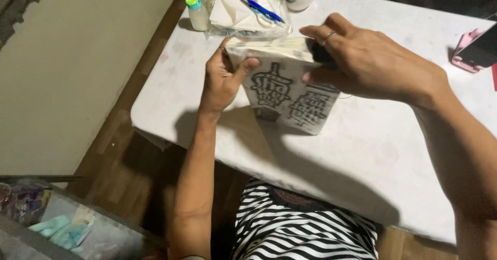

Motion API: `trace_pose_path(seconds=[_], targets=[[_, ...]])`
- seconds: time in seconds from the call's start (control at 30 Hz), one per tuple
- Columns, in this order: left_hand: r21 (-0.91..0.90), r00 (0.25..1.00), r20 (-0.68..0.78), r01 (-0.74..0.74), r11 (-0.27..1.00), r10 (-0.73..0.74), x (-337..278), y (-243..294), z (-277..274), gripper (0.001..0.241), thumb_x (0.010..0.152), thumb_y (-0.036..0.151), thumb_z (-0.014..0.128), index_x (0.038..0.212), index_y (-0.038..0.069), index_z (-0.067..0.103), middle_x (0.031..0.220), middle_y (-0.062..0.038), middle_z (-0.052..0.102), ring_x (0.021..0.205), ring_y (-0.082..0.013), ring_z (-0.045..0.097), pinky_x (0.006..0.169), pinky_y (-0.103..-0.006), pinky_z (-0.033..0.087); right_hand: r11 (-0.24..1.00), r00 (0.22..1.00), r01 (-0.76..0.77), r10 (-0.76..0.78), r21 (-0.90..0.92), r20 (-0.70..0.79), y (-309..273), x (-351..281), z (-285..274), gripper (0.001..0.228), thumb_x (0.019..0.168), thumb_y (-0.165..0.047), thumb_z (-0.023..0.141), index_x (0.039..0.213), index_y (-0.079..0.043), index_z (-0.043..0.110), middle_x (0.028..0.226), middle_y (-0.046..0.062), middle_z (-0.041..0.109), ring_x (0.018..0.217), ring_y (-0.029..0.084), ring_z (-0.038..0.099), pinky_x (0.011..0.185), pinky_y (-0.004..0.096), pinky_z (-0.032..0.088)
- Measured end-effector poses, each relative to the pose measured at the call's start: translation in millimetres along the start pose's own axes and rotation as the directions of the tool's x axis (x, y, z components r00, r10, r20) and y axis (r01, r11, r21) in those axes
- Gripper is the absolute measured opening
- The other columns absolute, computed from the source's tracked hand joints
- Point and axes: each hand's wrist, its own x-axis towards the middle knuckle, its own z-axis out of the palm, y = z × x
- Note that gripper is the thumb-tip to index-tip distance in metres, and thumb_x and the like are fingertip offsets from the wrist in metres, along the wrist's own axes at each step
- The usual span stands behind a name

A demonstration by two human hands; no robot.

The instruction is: Manually packaging printed materials into plastic sleeves, involving folding paper, cutting with scissors, and organizing items.

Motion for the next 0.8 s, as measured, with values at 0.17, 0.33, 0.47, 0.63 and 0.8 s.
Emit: trace_pose_path(seconds=[0.17, 0.33, 0.47, 0.63, 0.8], targets=[[-0.065, 0.993, 0.115, -0.004, 0.998, 0.012, 5, 13, -9, 0.041, 0.104, 0.027, 0.066, 0.134, 0.005, 0.048, 0.125, -0.01, 0.065, 0.123, -0.0224, 0.061, 0.11, -0.0322, 0.049, 0.976, 0.974, 0.182, -0.162, 0.12, -0.16, 13, -5, 13, 0.044, 0.093, -0.021, 0.073, 0.128, 0.002, 0.058, 0.106, 0.018, 0.064, 0.087, 0.037, 0.065, 0.072, 0.047, 0.049], [-0.056, 0.992, 0.127, 0.027, 0.998, -0.019, 13, 29, -4, 0.026, 0.106, 0.012, 0.062, 0.129, 0.014, 0.049, 0.092, 0.001, 0.05, 0.088, -0.0108, 0.049, 0.081, -0.0223, 0.043, 0.965, 0.971, 0.22, -0.201, 0.145, -0.133, 11, -3, 10, 0.045, 0.093, -0.02, 0.072, 0.13, 0.001, 0.058, 0.111, 0.017, 0.064, 0.087, 0.037, 0.065, 0.074, 0.047, 0.048], [0.447, 0.933, 0.093, -0.35, 0.823, 0.346, 13, 46, 24, 0.082, 0.087, 0.009, 0.063, 0.159, 0.012, 0.025, 0.162, -0.012, 0.042, 0.157, -0.0268, 0.041, 0.142, -0.0508, 0.025, 0.976, 0.978, 0.177, -0.16, 0.13, -0.131, 2, -5, 11, 0.052, 0.089, -0.026, 0.077, 0.13, -0.002, 0.056, 0.109, 0.017, 0.064, 0.088, 0.037, 0.066, 0.074, 0.046, 0.049], [0.769, 0.818, 0.49, -0.569, 0.293, 0.301, 22, 43, 51, 0.123, 0.072, 0.037, 0.081, 0.163, 0.005, 0.003, 0.163, -0.015, 0.053, 0.145, -0.0253, 0.066, 0.139, -0.0583, 0.025, 0.979, 0.991, 0.081, -0.059, 0.187, -0.12, -6, -15, 15, 0.086, 0.082, -0.024, 0.084, 0.144, -0.001, 0.03, 0.087, 0.017, 0.06, 0.064, 0.036, 0.058, 0.06, 0.047, 0.044], [0.785, 0.918, 0.389, -0.376, 0.493, 0.081, 38, 56, 39, 0.058, 0.078, 0.024, 0.076, 0.131, 0.011, 0.057, 0.082, 0.001, 0.068, 0.075, -0.0191, 0.067, 0.085, -0.0458, 0.054, 0.871, 0.917, 0.235, -0.052, 0.431, -0.394, 5, -25, 34, 0.111, 0.062, -0.029, 0.093, 0.147, 0.001, 0.03, 0.139, 0.027, 0.052, 0.137, 0.034, 0.052, 0.111, 0.047, 0.049]])
